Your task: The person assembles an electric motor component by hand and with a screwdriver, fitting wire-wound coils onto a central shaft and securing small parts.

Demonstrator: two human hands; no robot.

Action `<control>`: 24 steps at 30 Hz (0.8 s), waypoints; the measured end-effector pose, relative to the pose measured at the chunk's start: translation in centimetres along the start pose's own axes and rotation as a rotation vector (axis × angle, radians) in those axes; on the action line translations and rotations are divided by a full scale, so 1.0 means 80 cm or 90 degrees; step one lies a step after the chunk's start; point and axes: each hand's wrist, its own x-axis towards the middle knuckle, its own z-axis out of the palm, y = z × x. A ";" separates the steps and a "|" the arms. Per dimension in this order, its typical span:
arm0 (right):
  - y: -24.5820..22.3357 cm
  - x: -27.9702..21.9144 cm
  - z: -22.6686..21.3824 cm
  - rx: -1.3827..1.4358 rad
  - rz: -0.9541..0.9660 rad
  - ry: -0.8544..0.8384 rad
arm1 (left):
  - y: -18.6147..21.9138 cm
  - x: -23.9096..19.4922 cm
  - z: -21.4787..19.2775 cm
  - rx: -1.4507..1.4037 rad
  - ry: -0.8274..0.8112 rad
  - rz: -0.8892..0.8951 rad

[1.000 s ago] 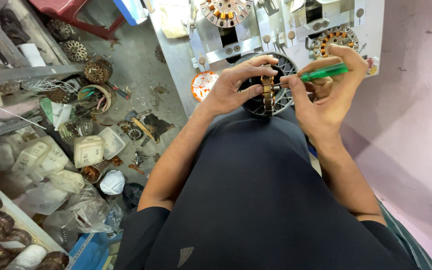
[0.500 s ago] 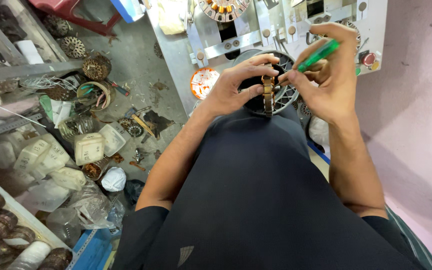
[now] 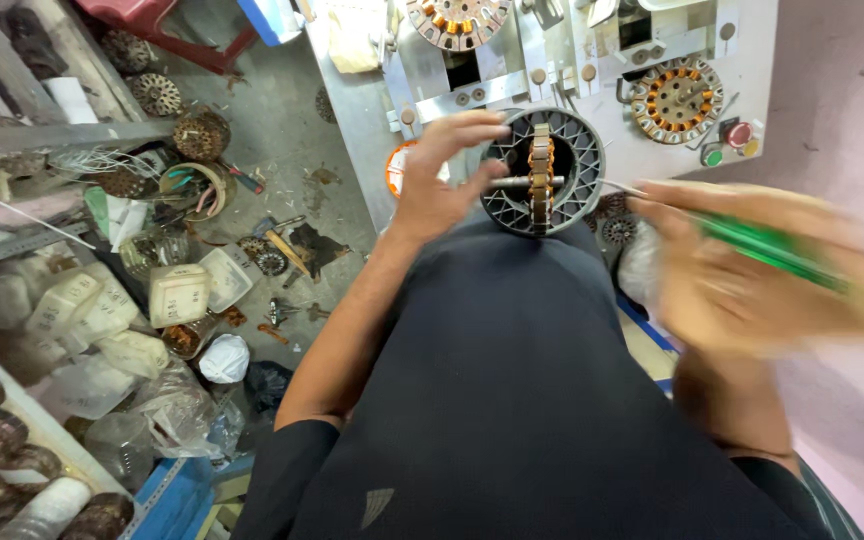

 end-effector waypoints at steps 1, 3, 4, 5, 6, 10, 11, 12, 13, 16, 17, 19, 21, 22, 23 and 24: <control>-0.003 0.001 -0.015 0.011 0.039 0.038 | -0.008 -0.009 -0.005 0.026 0.053 -0.043; -0.011 0.000 -0.041 0.034 0.110 0.070 | -0.030 -0.029 -0.021 0.196 0.084 -0.168; -0.015 0.000 -0.052 0.052 0.129 0.057 | -0.043 -0.039 -0.030 0.236 0.074 -0.187; -0.020 0.001 -0.063 0.067 0.144 0.035 | -0.055 -0.049 -0.038 0.276 0.065 -0.205; -0.025 0.003 -0.075 0.077 0.155 0.009 | -0.068 -0.058 -0.044 0.313 0.054 -0.224; -0.046 0.023 -0.117 0.103 0.154 -0.149 | -0.108 -0.085 -0.049 0.380 0.060 -0.181; -0.051 0.032 -0.123 0.109 0.146 -0.200 | -0.115 -0.087 -0.047 0.377 0.065 -0.173; -0.052 0.042 -0.125 0.130 0.139 -0.255 | -0.117 -0.093 -0.050 0.381 0.078 -0.173; -0.054 0.052 -0.126 0.146 0.128 -0.313 | -0.121 -0.095 -0.050 0.378 0.079 -0.181; -0.061 0.075 -0.124 0.190 0.120 -0.444 | -0.128 -0.101 -0.041 0.378 0.075 -0.188; -0.061 0.081 -0.121 0.200 0.121 -0.469 | -0.130 -0.099 -0.037 0.385 0.074 -0.173; -0.064 0.088 -0.109 0.225 0.131 -0.501 | -0.131 -0.097 -0.032 0.390 0.065 -0.156; -0.063 0.082 -0.083 0.290 0.144 -0.459 | -0.132 -0.094 -0.034 0.392 0.046 -0.148; -0.061 0.077 -0.071 0.349 0.147 -0.412 | -0.132 -0.093 -0.033 0.397 0.044 -0.142; -0.061 0.071 -0.060 0.350 0.111 -0.353 | -0.132 -0.091 -0.033 0.402 0.041 -0.137; -0.061 0.061 -0.050 0.350 0.075 -0.292 | -0.132 -0.090 -0.033 0.407 0.036 -0.130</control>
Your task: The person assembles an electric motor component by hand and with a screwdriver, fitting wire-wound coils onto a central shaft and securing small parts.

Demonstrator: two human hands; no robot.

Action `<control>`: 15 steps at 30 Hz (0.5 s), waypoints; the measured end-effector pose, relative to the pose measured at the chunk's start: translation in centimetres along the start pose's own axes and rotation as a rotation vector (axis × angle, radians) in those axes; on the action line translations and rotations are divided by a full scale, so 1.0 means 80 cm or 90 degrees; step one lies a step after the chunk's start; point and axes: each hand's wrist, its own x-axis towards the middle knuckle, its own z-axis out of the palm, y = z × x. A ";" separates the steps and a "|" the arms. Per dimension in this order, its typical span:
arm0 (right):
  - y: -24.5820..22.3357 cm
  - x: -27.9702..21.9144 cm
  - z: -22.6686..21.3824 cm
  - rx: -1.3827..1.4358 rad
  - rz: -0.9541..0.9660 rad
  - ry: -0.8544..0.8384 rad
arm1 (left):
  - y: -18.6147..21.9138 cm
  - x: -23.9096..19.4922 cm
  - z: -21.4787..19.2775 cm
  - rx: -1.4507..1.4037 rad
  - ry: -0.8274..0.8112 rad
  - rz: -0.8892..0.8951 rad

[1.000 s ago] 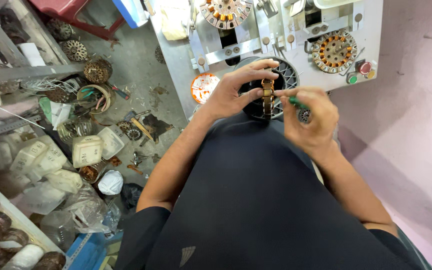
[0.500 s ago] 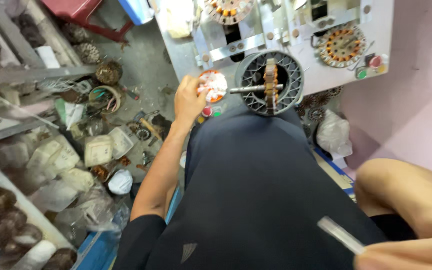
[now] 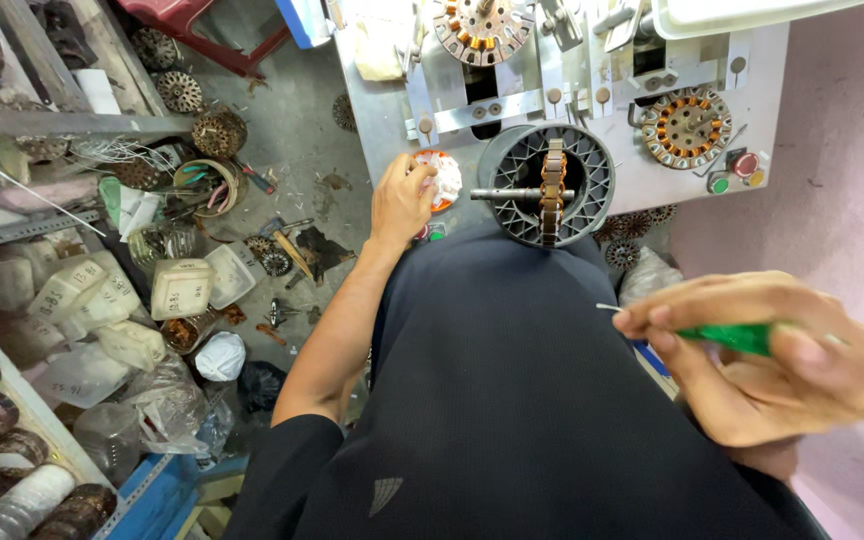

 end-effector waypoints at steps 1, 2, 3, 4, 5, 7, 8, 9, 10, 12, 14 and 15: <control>0.003 -0.004 0.005 -0.009 -0.008 0.029 | 0.001 0.001 -0.001 -0.001 0.002 0.008; 0.006 -0.009 0.010 -0.019 -0.015 0.059 | 0.002 0.001 -0.002 -0.002 0.003 0.016; 0.005 -0.014 0.012 -0.030 0.019 0.069 | 0.004 0.002 -0.004 -0.003 0.005 0.024; 0.003 -0.018 0.014 -0.025 0.044 0.080 | 0.006 0.003 -0.006 -0.005 0.005 0.023; 0.001 -0.022 0.017 -0.021 0.068 0.090 | 0.009 0.002 -0.008 -0.007 0.005 0.021; -0.002 -0.025 0.021 0.009 0.097 0.108 | 0.015 0.003 -0.016 -0.020 0.010 0.012; -0.002 -0.025 0.022 0.018 0.112 0.117 | 0.019 0.002 -0.020 -0.032 0.015 0.004; -0.002 -0.025 0.024 0.017 0.129 0.125 | 0.022 0.003 -0.024 -0.045 0.020 -0.005; 0.001 -0.023 0.024 0.018 0.119 0.114 | 0.025 0.005 -0.029 -0.104 0.002 -0.063; 0.018 -0.016 0.021 0.024 0.069 0.074 | 0.033 0.011 -0.040 -0.222 -0.036 -0.181; 0.039 -0.011 0.020 0.018 0.065 0.041 | 0.043 0.012 -0.056 -0.587 -0.069 -0.237; 0.049 -0.009 0.024 0.005 0.098 0.036 | 0.052 0.011 -0.064 -0.770 -0.084 -0.263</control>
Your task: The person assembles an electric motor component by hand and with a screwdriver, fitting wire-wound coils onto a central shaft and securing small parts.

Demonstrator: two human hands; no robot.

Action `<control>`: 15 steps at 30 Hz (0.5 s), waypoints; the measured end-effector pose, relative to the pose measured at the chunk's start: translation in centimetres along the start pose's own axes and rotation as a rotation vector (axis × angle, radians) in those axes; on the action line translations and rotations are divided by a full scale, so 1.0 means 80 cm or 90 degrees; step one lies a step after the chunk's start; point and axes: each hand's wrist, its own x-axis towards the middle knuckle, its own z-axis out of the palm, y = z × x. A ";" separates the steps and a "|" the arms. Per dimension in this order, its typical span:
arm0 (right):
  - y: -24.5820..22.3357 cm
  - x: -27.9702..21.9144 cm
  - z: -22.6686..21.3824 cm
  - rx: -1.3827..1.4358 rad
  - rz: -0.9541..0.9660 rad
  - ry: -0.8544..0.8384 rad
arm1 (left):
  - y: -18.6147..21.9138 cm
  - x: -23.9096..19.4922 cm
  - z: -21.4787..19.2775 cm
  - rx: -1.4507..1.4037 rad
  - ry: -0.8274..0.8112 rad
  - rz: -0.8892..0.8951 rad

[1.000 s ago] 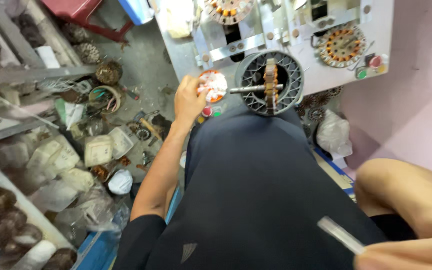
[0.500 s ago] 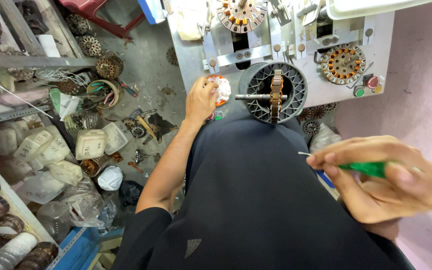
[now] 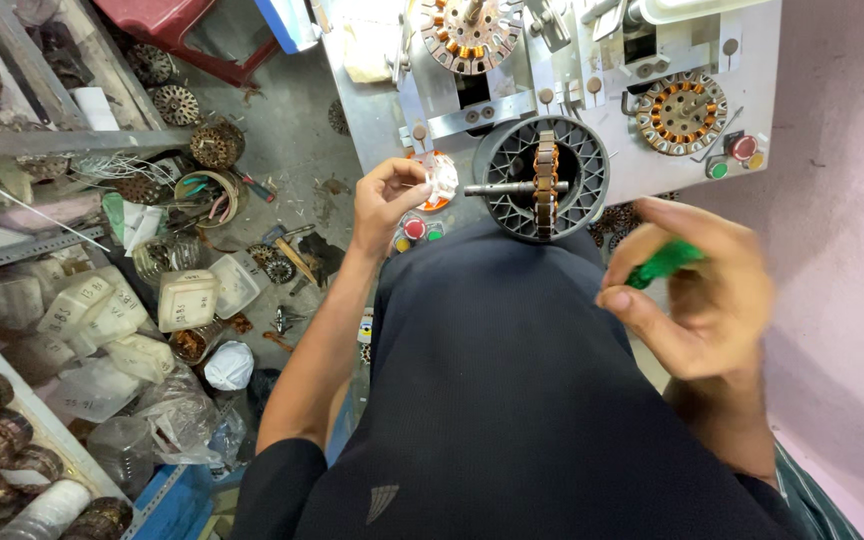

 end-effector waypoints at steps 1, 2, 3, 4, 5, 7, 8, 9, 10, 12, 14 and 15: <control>0.005 0.001 0.002 -0.015 0.033 -0.003 | 0.010 -0.007 0.008 -0.036 -0.055 0.015; 0.007 0.000 0.007 -0.058 0.064 -0.016 | 0.020 -0.017 0.015 -0.071 -0.110 0.031; 0.009 -0.001 0.018 -0.101 0.094 -0.030 | 0.031 -0.026 0.024 -0.108 -0.164 0.047; 0.011 -0.001 0.029 -0.144 0.125 -0.044 | 0.040 -0.033 0.035 -0.134 -0.221 0.046; 0.013 0.001 0.039 -0.134 0.110 -0.049 | 0.047 -0.039 0.048 -0.161 -0.275 0.045; 0.014 0.006 0.057 -0.113 0.079 -0.061 | 0.057 -0.047 0.074 -0.191 -0.343 0.043; 0.013 0.008 0.063 -0.117 0.086 -0.044 | 0.060 -0.050 0.086 -0.196 -0.356 0.042; 0.013 0.011 0.067 -0.124 0.092 -0.025 | 0.063 -0.049 0.095 -0.201 -0.373 0.041; 0.012 0.013 0.069 -0.131 0.098 -0.006 | 0.066 -0.049 0.102 -0.197 -0.364 0.035; 0.011 0.016 0.066 -0.155 0.087 0.030 | 0.069 -0.046 0.114 -0.189 -0.349 0.019; 0.011 0.017 0.064 -0.179 0.088 0.062 | 0.070 -0.043 0.124 -0.154 -0.323 0.037; 0.011 0.016 0.063 -0.194 0.094 0.077 | 0.071 -0.042 0.129 -0.137 -0.312 0.044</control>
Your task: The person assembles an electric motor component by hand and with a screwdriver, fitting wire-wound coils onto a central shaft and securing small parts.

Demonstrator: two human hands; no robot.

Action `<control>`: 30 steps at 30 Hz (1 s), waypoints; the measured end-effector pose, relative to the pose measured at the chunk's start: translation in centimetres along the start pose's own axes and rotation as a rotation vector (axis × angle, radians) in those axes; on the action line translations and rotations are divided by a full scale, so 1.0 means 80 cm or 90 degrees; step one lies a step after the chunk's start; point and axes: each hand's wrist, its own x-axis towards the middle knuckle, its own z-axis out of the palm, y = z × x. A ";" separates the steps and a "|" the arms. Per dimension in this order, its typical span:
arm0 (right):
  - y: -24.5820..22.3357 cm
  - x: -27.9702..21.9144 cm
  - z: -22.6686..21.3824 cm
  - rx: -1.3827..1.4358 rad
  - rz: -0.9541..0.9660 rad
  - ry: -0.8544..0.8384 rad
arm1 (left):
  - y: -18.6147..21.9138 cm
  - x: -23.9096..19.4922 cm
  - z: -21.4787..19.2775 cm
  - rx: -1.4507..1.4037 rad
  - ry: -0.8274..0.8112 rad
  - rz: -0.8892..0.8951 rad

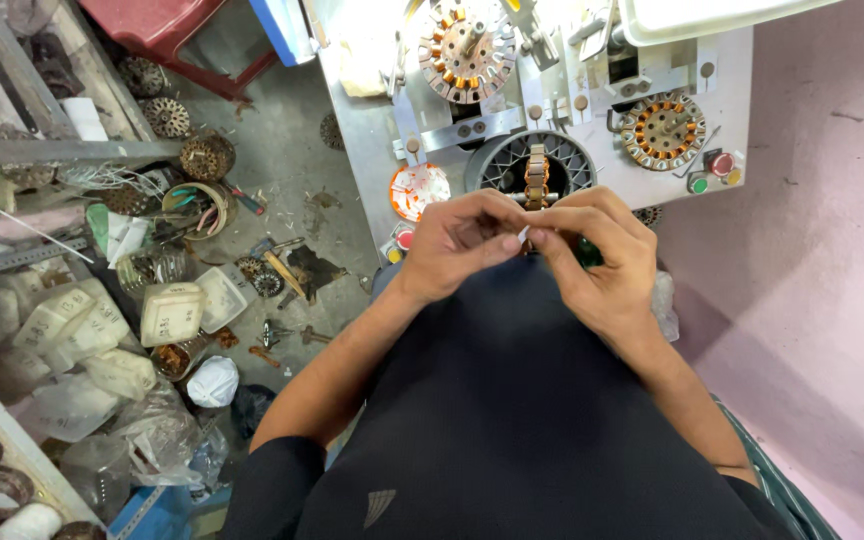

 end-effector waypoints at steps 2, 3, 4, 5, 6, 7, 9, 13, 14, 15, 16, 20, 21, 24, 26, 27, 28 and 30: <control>0.002 -0.001 0.000 -0.012 0.017 0.027 | 0.000 0.004 0.011 0.148 0.054 0.069; 0.003 -0.002 0.000 -0.011 0.026 0.039 | 0.003 0.005 0.016 0.222 0.082 0.104; 0.004 -0.002 0.001 -0.007 0.034 0.050 | 0.006 0.006 0.019 0.306 0.098 0.130; 0.005 -0.003 0.002 -0.008 0.021 0.046 | 0.011 0.006 0.023 0.389 0.113 0.156; 0.006 -0.003 0.002 -0.010 0.009 0.042 | 0.015 0.007 0.026 0.472 0.128 0.183; 0.007 -0.003 0.003 -0.012 -0.003 0.038 | 0.019 0.009 0.029 0.494 0.129 0.189; 0.009 -0.007 0.005 -0.022 0.004 0.029 | 0.023 0.011 0.035 0.538 0.132 0.201; 0.016 -0.013 0.016 -0.066 -0.005 0.031 | 0.023 0.015 0.041 0.569 0.105 0.209; 0.020 -0.014 0.018 -0.062 0.007 0.028 | 0.021 0.016 0.041 0.575 0.099 0.194; 0.023 -0.016 0.020 -0.057 0.018 0.024 | 0.019 0.017 0.041 0.581 0.094 0.179; 0.026 -0.018 0.020 -0.053 0.029 0.020 | 0.017 0.017 0.041 0.576 0.089 0.181; 0.039 -0.023 0.014 0.014 0.143 0.046 | 0.009 0.025 0.033 0.530 0.101 0.166; 0.043 -0.023 0.011 0.043 0.165 0.064 | 0.008 0.029 0.030 0.513 0.112 0.158; 0.054 -0.021 0.000 0.078 0.193 0.103 | 0.001 0.040 0.020 0.572 0.155 0.151; 0.062 -0.021 -0.004 0.080 0.196 0.115 | -0.004 0.046 0.009 0.591 0.176 0.163; 0.066 -0.021 -0.005 0.078 0.194 0.116 | -0.007 0.049 0.002 0.601 0.187 0.169; 0.068 -0.020 -0.005 0.077 0.191 0.118 | -0.008 0.052 -0.005 0.585 0.167 0.182; 0.068 -0.021 -0.003 0.011 0.181 0.122 | -0.011 0.057 -0.019 0.551 0.126 0.210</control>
